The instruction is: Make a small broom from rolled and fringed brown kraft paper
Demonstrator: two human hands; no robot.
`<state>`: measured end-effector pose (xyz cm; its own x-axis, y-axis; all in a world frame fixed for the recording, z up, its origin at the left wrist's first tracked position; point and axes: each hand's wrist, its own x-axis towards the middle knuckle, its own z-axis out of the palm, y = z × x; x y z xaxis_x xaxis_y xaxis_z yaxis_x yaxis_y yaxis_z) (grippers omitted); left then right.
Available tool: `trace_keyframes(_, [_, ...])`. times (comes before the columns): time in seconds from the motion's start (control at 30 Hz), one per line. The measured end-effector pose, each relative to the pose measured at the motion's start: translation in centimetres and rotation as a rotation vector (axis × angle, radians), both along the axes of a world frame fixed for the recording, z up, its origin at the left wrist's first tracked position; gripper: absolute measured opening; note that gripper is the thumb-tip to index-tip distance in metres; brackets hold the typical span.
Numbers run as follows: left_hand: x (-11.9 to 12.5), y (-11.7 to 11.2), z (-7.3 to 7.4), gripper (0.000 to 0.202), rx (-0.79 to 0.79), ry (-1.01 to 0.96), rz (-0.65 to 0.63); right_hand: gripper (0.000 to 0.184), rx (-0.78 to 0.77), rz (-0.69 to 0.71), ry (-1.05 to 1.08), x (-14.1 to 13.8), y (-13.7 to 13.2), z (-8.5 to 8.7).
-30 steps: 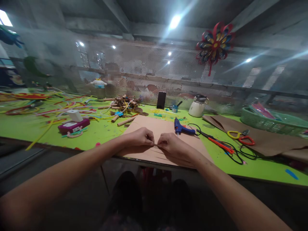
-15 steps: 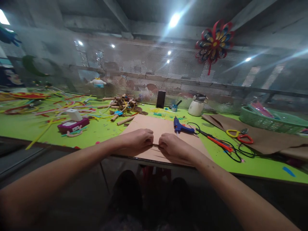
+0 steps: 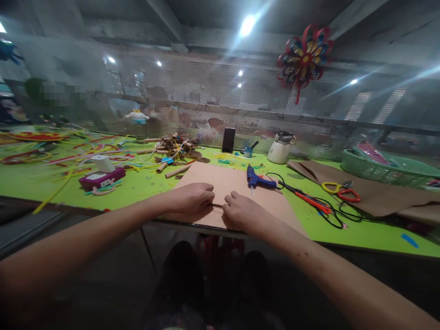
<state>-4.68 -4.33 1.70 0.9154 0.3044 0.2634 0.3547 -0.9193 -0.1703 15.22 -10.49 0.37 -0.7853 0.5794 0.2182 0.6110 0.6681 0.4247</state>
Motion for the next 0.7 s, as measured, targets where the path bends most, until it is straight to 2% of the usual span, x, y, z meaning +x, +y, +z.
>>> trace_keyframes(0.17, [-0.3, -0.9, -0.1, 0.013, 0.072, 0.01, 0.017, 0.024, 0.023, 0.031, -0.171, -0.5, -0.1, 0.5])
trace_keyframes(0.3, [-0.5, -1.4, 0.1, 0.017, 0.061, -0.026, 0.036, 0.018, 0.002, 0.049, -0.233, -0.6, -0.1, 0.7])
trace_keyframes(0.57, [-0.7, -1.0, 0.1, 0.02, -0.074, -0.093, 0.052, 0.016, 0.015, 0.051, -0.308, -1.1, -0.5, 1.0])
trace_keyframes(0.7, [0.3, 1.0, 0.6, 0.017, -0.313, -0.041, 0.11, 0.019, 0.042, 0.049, -0.302, -1.3, -0.7, 1.0])
